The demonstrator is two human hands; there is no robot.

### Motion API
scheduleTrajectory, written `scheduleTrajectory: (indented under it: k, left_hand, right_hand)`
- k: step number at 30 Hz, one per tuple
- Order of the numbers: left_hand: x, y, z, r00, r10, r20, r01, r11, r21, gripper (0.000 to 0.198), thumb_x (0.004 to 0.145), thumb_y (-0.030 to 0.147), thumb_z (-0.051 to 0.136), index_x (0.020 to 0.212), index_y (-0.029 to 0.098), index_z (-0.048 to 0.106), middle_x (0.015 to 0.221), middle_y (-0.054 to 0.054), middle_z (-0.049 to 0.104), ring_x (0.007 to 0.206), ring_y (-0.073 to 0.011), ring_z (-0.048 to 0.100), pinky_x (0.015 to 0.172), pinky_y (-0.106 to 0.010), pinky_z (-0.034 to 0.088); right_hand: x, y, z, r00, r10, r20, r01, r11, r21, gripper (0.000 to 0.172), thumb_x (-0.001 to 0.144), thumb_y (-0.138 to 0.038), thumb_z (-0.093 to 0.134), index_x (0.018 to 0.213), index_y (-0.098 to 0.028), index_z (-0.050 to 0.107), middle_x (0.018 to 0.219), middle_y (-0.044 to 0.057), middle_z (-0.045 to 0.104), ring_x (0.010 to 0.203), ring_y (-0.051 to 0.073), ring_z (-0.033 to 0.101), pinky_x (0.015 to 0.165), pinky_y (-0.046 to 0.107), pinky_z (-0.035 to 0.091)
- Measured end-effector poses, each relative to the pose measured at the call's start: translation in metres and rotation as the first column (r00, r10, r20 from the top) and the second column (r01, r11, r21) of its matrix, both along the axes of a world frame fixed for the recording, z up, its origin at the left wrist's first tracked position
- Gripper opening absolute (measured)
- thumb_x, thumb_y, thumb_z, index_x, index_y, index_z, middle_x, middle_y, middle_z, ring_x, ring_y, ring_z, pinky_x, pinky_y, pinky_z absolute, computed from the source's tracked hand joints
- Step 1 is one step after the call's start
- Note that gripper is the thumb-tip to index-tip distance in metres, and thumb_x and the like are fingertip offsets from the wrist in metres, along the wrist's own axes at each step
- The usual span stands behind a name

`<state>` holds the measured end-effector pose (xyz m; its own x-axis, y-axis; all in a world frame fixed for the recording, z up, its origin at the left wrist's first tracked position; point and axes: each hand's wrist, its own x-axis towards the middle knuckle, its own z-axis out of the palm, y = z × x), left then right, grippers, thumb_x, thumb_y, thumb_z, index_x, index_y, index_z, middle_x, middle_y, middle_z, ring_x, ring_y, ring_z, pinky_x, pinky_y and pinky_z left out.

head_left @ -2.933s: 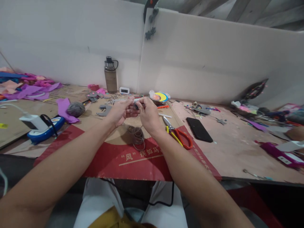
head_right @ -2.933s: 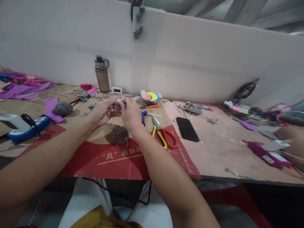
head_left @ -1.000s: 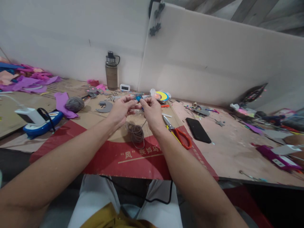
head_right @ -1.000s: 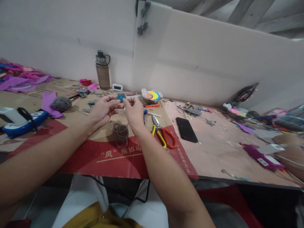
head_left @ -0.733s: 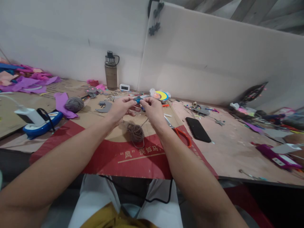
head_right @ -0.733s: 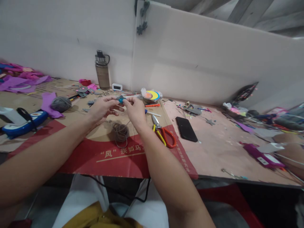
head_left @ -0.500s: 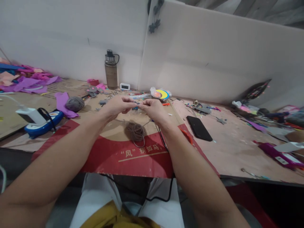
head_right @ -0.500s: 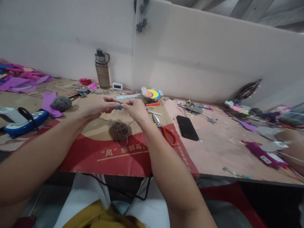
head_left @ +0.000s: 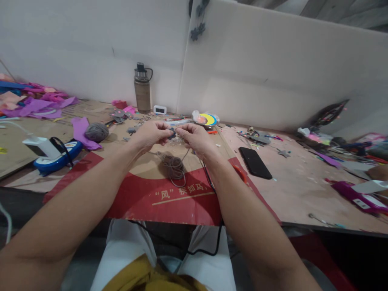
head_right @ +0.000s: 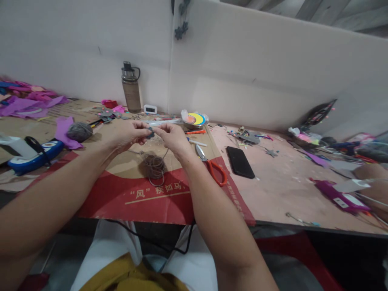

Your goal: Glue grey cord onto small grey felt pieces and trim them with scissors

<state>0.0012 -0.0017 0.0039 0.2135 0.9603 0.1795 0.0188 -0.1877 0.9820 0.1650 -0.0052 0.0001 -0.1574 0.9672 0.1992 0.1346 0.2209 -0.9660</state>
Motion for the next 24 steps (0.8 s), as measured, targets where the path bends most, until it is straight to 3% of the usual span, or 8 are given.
scheduleTrajectory:
  k: [3, 7, 13, 18, 24]
  left_hand:
    - [0.000, 0.000, 0.001, 0.999, 0.040, 0.023, -0.040, 0.999, -0.012, 0.012, 0.071, 0.014, 0.069, 0.061, 0.017, 0.062, 0.052, 0.000, 0.053, 0.044, -0.0075, 0.047, 0.045, -0.021, 0.037]
    - [0.002, -0.001, 0.002, 0.995, 0.086, 0.041, -0.085, 0.996, -0.023, 0.012, 0.070, 0.013, 0.070, 0.063, 0.016, 0.060, 0.056, 0.000, 0.056, 0.046, -0.0078, 0.051, 0.046, -0.021, 0.040]
    - [0.004, -0.004, 0.003, 0.989, 0.133, 0.070, -0.131, 0.991, -0.026, 0.016, 0.068, 0.013, 0.073, 0.072, 0.017, 0.058, 0.057, 0.001, 0.057, 0.049, -0.0102, 0.058, 0.047, -0.021, 0.044]
    - [0.004, -0.008, 0.007, 0.989, 0.142, 0.035, -0.141, 0.989, -0.032, 0.010, 0.070, 0.012, 0.068, 0.077, 0.015, 0.061, 0.062, 0.001, 0.061, 0.050, -0.0087, 0.059, 0.048, -0.020, 0.046]
    - [0.007, -0.011, 0.010, 0.989, 0.148, 0.021, -0.147, 0.988, -0.045, 0.010, 0.071, 0.014, 0.067, 0.074, 0.015, 0.057, 0.064, 0.000, 0.062, 0.055, -0.0105, 0.063, 0.050, -0.020, 0.048]
  right_hand:
    - [0.000, 0.004, -0.004, 0.999, -0.044, 0.000, 0.044, 0.995, 0.085, 0.009, 0.080, -0.026, 0.061, 0.085, -0.021, 0.055, 0.068, -0.005, 0.050, 0.056, 0.009, 0.041, 0.052, 0.024, 0.035]
    - [-0.001, 0.009, -0.009, 0.994, -0.094, 0.052, 0.076, 0.958, 0.277, 0.008, 0.079, -0.024, 0.060, 0.075, -0.020, 0.053, 0.066, -0.005, 0.051, 0.060, 0.010, 0.045, 0.058, 0.025, 0.036]
    - [-0.001, 0.007, -0.007, 0.983, -0.138, 0.120, 0.081, 0.916, 0.394, 0.008, 0.080, -0.025, 0.061, 0.079, -0.019, 0.057, 0.068, -0.003, 0.053, 0.064, 0.012, 0.047, 0.063, 0.028, 0.037]
    - [0.000, -0.002, -0.003, 0.947, -0.219, 0.234, 0.062, 0.841, 0.537, 0.006, 0.078, -0.016, 0.061, 0.080, -0.019, 0.057, 0.075, -0.001, 0.055, 0.072, 0.013, 0.050, 0.067, 0.027, 0.039]
    - [-0.003, -0.008, 0.001, 0.913, -0.322, 0.251, 0.137, 0.821, 0.555, 0.011, 0.084, -0.019, 0.058, 0.073, -0.019, 0.055, 0.075, 0.001, 0.059, 0.073, 0.014, 0.052, 0.070, 0.029, 0.040]
